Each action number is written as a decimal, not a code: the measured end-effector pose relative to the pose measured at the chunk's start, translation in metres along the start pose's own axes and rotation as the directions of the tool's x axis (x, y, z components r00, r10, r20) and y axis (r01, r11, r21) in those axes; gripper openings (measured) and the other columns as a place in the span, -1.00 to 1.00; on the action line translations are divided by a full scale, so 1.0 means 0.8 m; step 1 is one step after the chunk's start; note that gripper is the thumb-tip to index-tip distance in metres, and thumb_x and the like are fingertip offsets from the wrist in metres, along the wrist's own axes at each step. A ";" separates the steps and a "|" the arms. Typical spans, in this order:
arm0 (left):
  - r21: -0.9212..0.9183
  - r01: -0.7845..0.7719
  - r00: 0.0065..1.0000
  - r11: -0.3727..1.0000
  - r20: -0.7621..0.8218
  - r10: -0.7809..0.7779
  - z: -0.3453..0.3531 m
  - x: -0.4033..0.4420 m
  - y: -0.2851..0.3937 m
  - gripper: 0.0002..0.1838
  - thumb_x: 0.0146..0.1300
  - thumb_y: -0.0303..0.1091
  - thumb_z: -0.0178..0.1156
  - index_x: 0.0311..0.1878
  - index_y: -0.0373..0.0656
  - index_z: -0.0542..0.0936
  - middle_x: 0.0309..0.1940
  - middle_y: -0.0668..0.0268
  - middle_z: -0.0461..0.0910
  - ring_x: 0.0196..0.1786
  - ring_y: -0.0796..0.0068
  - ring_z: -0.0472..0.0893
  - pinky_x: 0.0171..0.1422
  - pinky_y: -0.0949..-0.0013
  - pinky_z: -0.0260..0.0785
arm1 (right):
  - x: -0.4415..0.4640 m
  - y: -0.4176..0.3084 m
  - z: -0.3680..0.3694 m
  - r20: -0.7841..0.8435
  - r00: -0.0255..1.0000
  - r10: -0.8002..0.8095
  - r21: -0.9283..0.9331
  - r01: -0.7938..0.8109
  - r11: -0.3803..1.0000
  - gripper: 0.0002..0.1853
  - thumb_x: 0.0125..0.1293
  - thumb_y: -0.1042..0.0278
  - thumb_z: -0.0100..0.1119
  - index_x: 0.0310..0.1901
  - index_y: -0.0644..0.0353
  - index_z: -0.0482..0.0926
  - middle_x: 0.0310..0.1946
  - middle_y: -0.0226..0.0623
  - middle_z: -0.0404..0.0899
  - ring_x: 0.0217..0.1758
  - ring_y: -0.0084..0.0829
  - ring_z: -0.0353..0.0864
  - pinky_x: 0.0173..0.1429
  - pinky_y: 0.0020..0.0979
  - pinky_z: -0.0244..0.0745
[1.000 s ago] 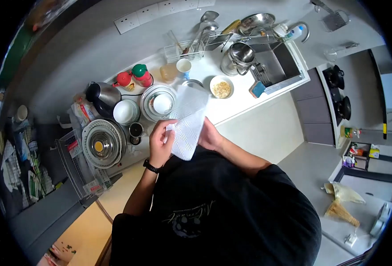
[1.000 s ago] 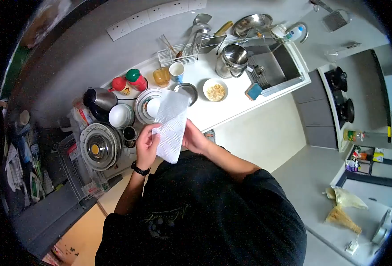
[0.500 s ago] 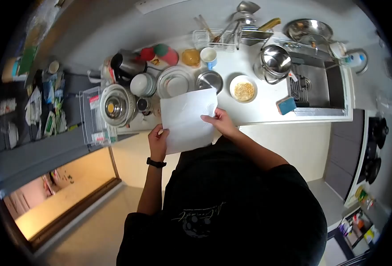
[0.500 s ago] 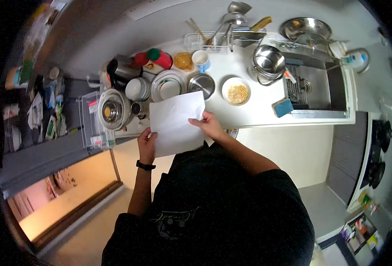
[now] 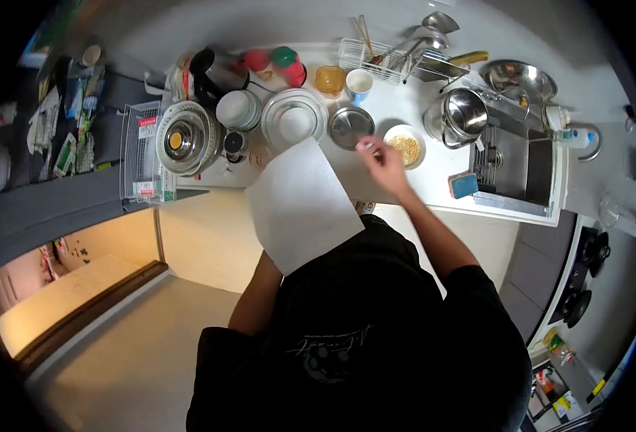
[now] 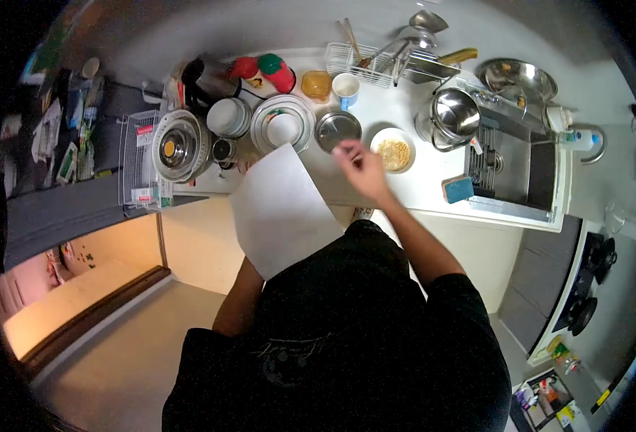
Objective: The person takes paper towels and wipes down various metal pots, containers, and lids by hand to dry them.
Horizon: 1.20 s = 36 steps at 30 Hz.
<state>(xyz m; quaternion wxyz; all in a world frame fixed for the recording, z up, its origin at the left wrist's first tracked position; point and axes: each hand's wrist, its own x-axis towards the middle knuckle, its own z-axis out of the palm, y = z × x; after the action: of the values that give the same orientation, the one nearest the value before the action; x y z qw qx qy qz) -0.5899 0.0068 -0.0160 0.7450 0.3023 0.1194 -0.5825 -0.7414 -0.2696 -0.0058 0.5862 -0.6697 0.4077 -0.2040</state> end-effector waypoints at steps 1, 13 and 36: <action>0.033 -0.018 1.000 0.999 -0.015 0.018 -0.003 -0.004 0.005 -0.56 0.57 -0.22 0.00 0.36 -0.27 0.47 0.16 0.23 0.62 0.18 0.33 0.59 0.35 0.25 0.41 | 0.024 0.007 -0.011 -0.026 0.999 -0.032 -0.153 0.027 0.988 -0.57 0.33 0.02 0.40 0.03 0.23 0.69 -0.39 -0.17 0.73 -0.44 -0.38 0.71 -0.28 -0.33 0.61; 0.280 -0.093 0.946 0.956 -0.276 0.172 -0.064 -0.119 0.057 -0.53 0.53 -0.22 0.06 0.39 -0.25 0.44 0.23 0.18 0.57 0.24 0.26 0.55 0.39 0.24 0.38 | 0.187 0.128 -0.001 -0.038 0.995 0.092 -0.784 -0.087 0.614 -0.68 0.20 0.16 0.36 -0.15 0.23 0.75 -0.27 -0.01 0.77 -0.19 -0.06 0.79 0.07 -0.19 0.68; 0.524 -0.145 0.989 0.839 0.057 0.135 -0.056 -0.049 0.146 -0.44 0.47 -0.23 0.16 0.45 -0.22 0.39 0.35 0.08 0.48 0.37 0.13 0.48 0.46 0.22 0.32 | 0.045 -0.051 -0.016 -0.213 0.799 -0.562 -0.748 0.236 0.620 -0.77 0.28 0.36 0.39 -0.28 0.19 0.47 -0.40 -0.15 0.70 -0.36 -0.08 0.73 -0.27 -0.16 0.61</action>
<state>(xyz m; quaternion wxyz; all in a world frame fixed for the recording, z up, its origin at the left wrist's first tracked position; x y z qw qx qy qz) -0.4834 0.0808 0.0057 0.6753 0.4975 -0.0734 -0.5395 -0.7174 -0.3064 0.0286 0.1270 -0.8506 0.4070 -0.3078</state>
